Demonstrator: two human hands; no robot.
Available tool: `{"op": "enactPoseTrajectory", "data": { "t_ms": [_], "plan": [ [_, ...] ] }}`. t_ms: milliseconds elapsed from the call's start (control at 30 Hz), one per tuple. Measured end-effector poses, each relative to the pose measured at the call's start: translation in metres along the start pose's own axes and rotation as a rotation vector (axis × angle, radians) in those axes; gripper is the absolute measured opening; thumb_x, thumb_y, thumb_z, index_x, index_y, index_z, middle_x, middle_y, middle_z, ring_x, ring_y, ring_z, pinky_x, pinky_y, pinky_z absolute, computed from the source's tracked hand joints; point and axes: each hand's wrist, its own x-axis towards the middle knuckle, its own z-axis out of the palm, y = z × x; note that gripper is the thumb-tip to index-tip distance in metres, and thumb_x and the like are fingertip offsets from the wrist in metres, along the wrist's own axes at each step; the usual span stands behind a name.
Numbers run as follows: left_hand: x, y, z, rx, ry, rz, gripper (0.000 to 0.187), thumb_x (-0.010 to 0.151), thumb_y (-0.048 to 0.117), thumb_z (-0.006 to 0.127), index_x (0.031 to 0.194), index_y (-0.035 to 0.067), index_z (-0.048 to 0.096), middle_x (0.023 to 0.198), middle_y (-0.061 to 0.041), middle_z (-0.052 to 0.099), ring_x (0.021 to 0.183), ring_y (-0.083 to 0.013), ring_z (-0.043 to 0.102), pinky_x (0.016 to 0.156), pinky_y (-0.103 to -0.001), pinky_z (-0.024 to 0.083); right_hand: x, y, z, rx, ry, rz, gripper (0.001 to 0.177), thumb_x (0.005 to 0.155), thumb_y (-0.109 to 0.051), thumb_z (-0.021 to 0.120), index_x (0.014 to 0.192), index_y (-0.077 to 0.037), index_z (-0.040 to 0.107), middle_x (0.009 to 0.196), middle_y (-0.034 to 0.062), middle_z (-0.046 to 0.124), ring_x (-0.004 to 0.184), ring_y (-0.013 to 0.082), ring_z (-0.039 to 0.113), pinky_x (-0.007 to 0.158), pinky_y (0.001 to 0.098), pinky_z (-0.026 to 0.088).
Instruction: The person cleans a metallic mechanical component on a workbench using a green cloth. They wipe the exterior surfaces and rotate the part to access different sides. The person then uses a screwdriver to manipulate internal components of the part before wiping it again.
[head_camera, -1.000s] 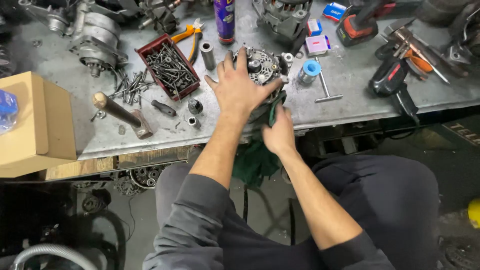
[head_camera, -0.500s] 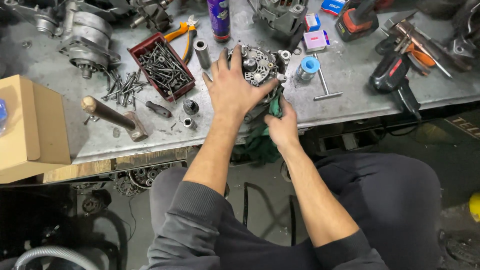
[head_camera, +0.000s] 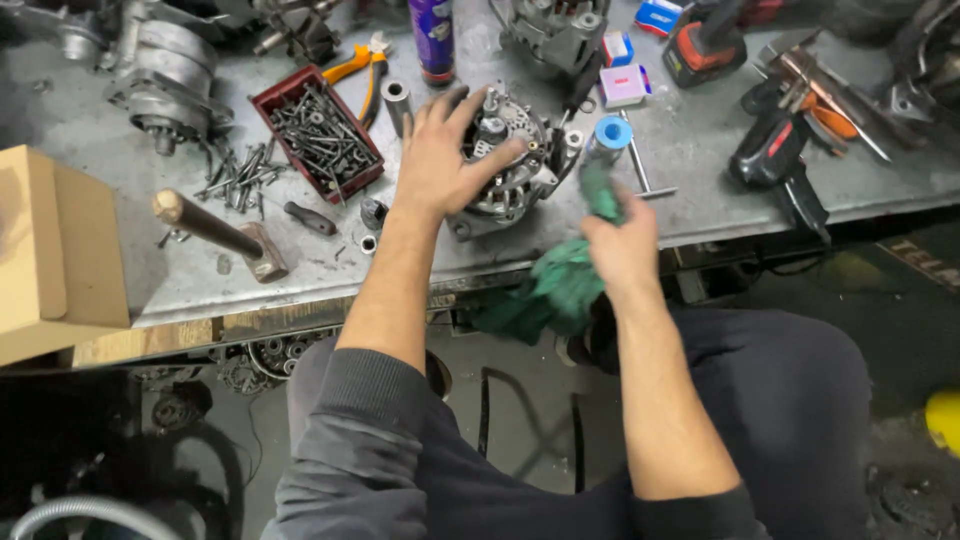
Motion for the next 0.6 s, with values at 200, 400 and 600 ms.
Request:
{"op": "enactPoseTrajectory", "data": {
  "t_ms": [200, 400, 600],
  "plan": [
    [0.001, 0.002, 0.001, 0.024, 0.035, -0.018, 0.071, 0.094, 0.067, 0.046, 0.145, 0.019, 0.056, 0.149, -0.015, 0.051, 0.139, -0.0360, 0.043, 0.118, -0.060, 0.022, -0.010, -0.053, 0.004, -0.329, -0.087, -0.571, 0.067, 0.072, -0.001, 0.065, 0.138, 0.006, 0.057, 0.129, 0.0233, 0.064, 0.114, 0.0372, 0.063, 0.099, 0.0408, 0.050],
    [-0.002, 0.021, 0.003, 0.147, 0.106, -0.122, 0.070, 0.091, 0.071, 0.047, 0.141, 0.022, 0.059, 0.144, -0.014, 0.055, 0.132, -0.0346, 0.050, 0.103, -0.066, 0.037, -0.045, -0.076, 0.045, -1.165, 0.006, -0.559, 0.068, 0.083, -0.006, 0.060, 0.149, 0.001, 0.047, 0.107, 0.0199, 0.053, 0.064, 0.0375, 0.068, 0.056, 0.0512, 0.058],
    [0.001, 0.019, 0.007, 0.154, 0.116, -0.148, 0.069, 0.094, 0.068, 0.034, 0.141, 0.023, 0.058, 0.143, -0.014, 0.057, 0.135, -0.0332, 0.049, 0.111, -0.065, 0.029, -0.083, -0.081, 0.018, -1.248, -0.295, -0.839, 0.013, 0.076, -0.012, 0.062, 0.087, -0.010, 0.068, 0.096, 0.0158, 0.058, 0.063, 0.0369, 0.065, 0.053, 0.0492, 0.056]
  ]
}}
